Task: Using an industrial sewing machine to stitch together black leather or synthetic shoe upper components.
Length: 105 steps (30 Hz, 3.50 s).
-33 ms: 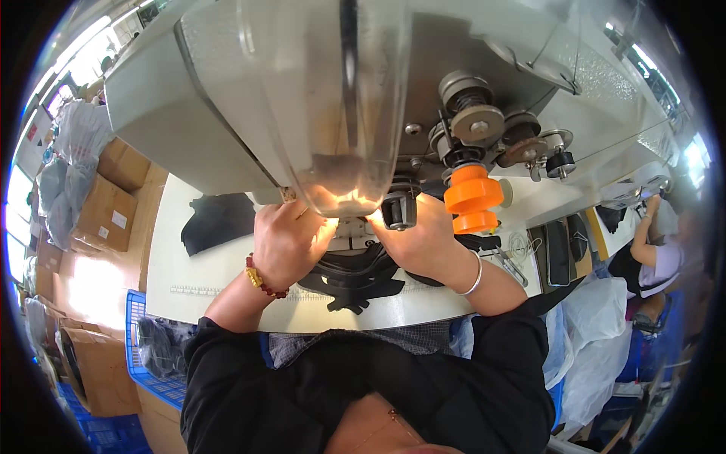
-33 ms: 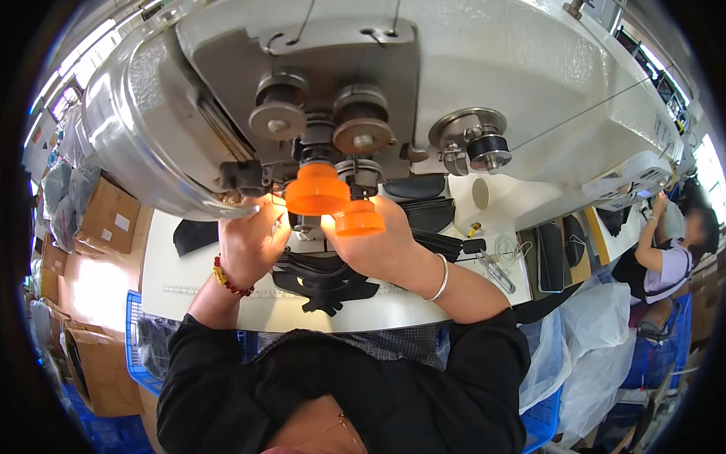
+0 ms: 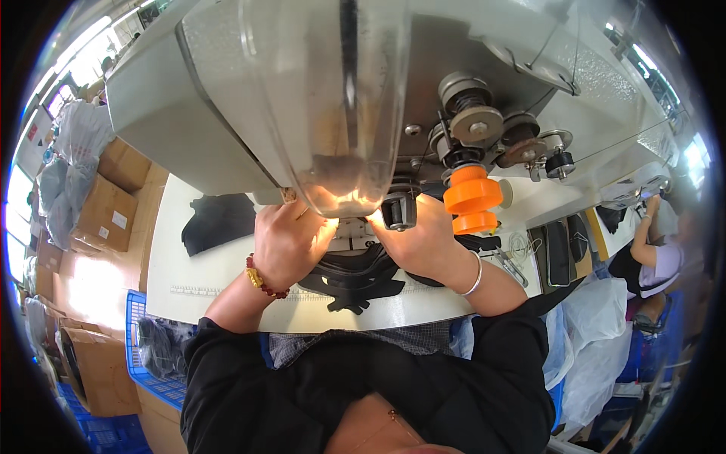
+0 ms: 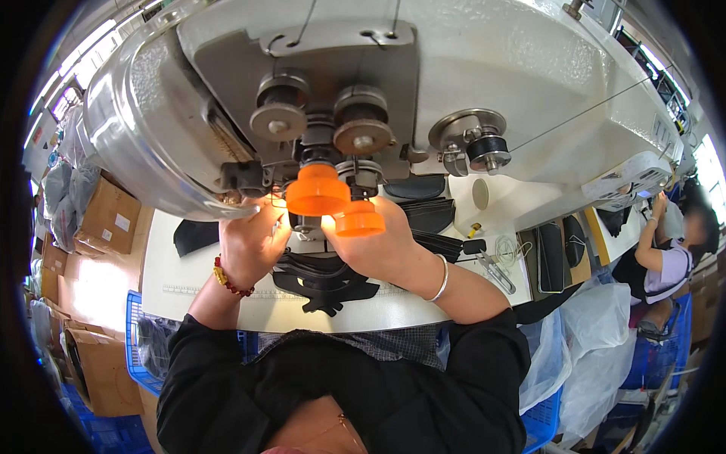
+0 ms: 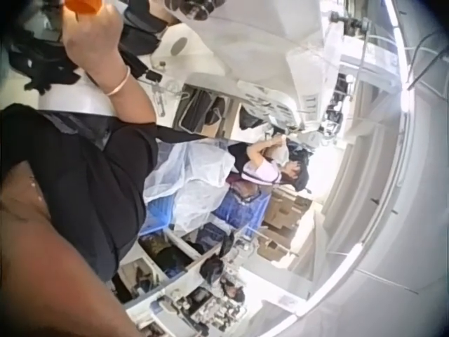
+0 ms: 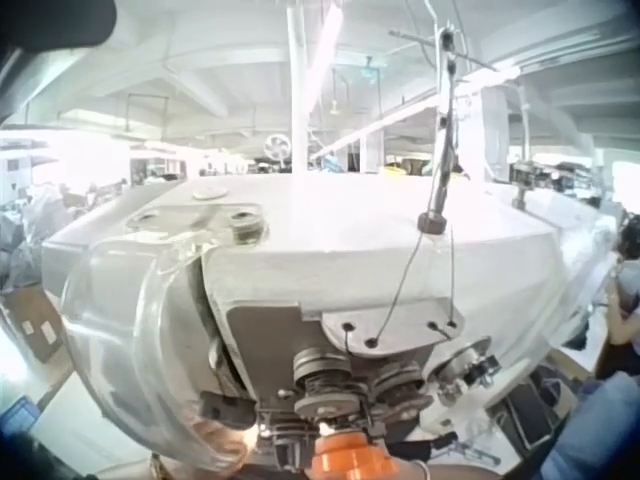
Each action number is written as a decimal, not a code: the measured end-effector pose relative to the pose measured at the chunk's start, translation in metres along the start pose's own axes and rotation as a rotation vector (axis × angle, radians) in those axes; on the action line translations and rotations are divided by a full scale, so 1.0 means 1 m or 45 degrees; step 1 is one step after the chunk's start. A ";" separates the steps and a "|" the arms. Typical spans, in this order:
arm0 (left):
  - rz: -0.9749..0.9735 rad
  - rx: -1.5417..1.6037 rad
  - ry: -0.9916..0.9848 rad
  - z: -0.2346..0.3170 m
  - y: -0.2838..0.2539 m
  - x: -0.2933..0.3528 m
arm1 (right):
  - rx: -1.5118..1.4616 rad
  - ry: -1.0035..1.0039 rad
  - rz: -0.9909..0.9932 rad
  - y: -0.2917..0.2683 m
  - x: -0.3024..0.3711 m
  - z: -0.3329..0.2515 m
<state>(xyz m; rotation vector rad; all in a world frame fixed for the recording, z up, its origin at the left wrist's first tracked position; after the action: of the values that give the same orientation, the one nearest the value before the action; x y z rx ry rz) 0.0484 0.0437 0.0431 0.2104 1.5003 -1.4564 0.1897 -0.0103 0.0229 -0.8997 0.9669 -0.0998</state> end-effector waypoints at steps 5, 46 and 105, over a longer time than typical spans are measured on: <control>0.012 0.014 0.000 -0.001 -0.001 0.002 | -0.068 0.007 -0.023 0.001 0.000 -0.001; -0.195 0.463 -1.486 -0.291 -0.066 0.186 | -0.054 0.887 -0.561 0.014 0.134 -0.030; -0.294 -0.303 -0.653 -0.218 -0.067 0.173 | -0.127 1.023 -0.633 0.023 0.145 -0.024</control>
<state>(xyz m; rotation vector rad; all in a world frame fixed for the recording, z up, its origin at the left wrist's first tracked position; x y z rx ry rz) -0.1952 0.1227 -0.0845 -0.4631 1.2796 -1.3588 0.2508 -0.0756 -0.0959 -1.2086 1.4687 -0.8957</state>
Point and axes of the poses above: each hand's wrist, its own x-axis away from the middle knuckle, its own y-axis out of the palm, z = x × y, the point moved 7 cm from there along -x, towards the middle knuckle, and after that the axes turned 10 degrees about -y, right-handed, at the moved point
